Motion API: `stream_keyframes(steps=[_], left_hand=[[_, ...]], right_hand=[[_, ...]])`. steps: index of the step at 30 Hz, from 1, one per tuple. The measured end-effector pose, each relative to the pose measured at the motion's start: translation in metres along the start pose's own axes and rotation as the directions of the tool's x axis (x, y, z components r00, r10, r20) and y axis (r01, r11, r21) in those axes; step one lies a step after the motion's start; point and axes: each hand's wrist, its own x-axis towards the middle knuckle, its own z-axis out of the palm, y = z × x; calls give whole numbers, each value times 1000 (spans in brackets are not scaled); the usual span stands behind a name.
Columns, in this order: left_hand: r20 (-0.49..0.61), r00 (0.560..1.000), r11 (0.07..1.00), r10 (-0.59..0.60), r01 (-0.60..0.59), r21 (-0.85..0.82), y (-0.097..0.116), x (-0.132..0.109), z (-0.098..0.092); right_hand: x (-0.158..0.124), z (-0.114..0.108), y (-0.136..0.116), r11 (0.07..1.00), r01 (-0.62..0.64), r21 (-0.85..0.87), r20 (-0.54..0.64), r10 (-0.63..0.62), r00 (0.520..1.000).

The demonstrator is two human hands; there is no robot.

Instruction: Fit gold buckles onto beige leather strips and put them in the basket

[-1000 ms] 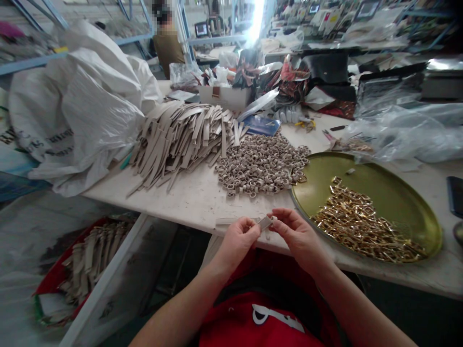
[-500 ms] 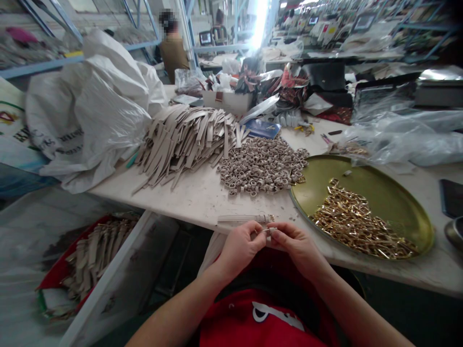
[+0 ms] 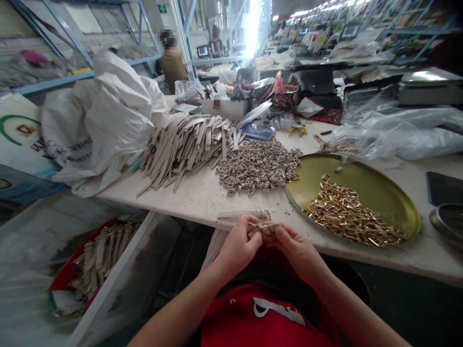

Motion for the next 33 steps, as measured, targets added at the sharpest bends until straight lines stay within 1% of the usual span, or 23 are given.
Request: stream_keyframes(steps=[3,5,8,11,13,14,17,19,20,21,22,23,24,25,26,28,29,31,33], left_hand=[[19,1000,1000,-13,13,-24,1,-3,-1],[21,1000,999,-20,20,-28,3,-6,-1],[-13,999,996,-36,37,81,6,-10,0],[-24,998,978,-64,68,198,7,-12,-1],[-1,996,981,-90,89,174,6,-13,-1],[21,994,987,-107,104,120,7,-14,-1],[118,981,976,-152,169,-141,9,-17,-2],[162,974,941,-159,199,-272,11,-18,-2],[168,973,929,-159,204,-307,11,-18,-1],[164,974,924,-159,205,-323,11,-18,0],[157,975,924,-159,203,-325,10,-17,1],[148,976,927,-162,202,-317,8,-15,2],[141,976,931,-167,203,-303,6,-14,3],[137,976,935,-172,205,-289,4,-12,4],[137,975,937,-177,210,-278,2,-10,5],[163,968,935,-193,231,-268,-2,-7,5],[191,961,931,-202,249,-266,-4,-5,4],[262,938,919,-225,294,-264,-6,-3,1],[307,917,907,-255,337,-254,-8,-1,-1]], right_hand=[[-4,-2,-2,998,-11,56,10,11,1000],[-5,-2,0,996,-63,55,43,61,997],[-7,-1,2,983,-173,56,147,163,976],[-11,-3,0,967,-241,79,193,222,956],[-13,-6,-1,961,-266,77,210,245,947],[-13,-7,-2,962,-264,71,216,243,945],[-12,-9,-1,982,-179,60,171,167,971],[-9,-8,2,996,-84,-1,83,84,993],[-7,-8,3,997,-28,-74,15,29,999],[-6,-7,5,985,31,-172,-63,-43,997],[-5,-7,6,956,88,-280,-134,-130,982],[-4,-8,7,914,135,-382,-180,-217,959],[-3,-9,7,868,165,-468,-190,-281,941],[-2,-10,7,828,179,-531,-164,-307,937],[-1,-12,7,802,177,-571,-118,-293,949],[1,-18,6,777,141,-613,-13,-188,982],[1,-20,5,768,124,-628,33,-133,991],[2,-24,4,734,127,-667,107,-74,992],[2,-25,1,660,177,-730,167,-79,983]])
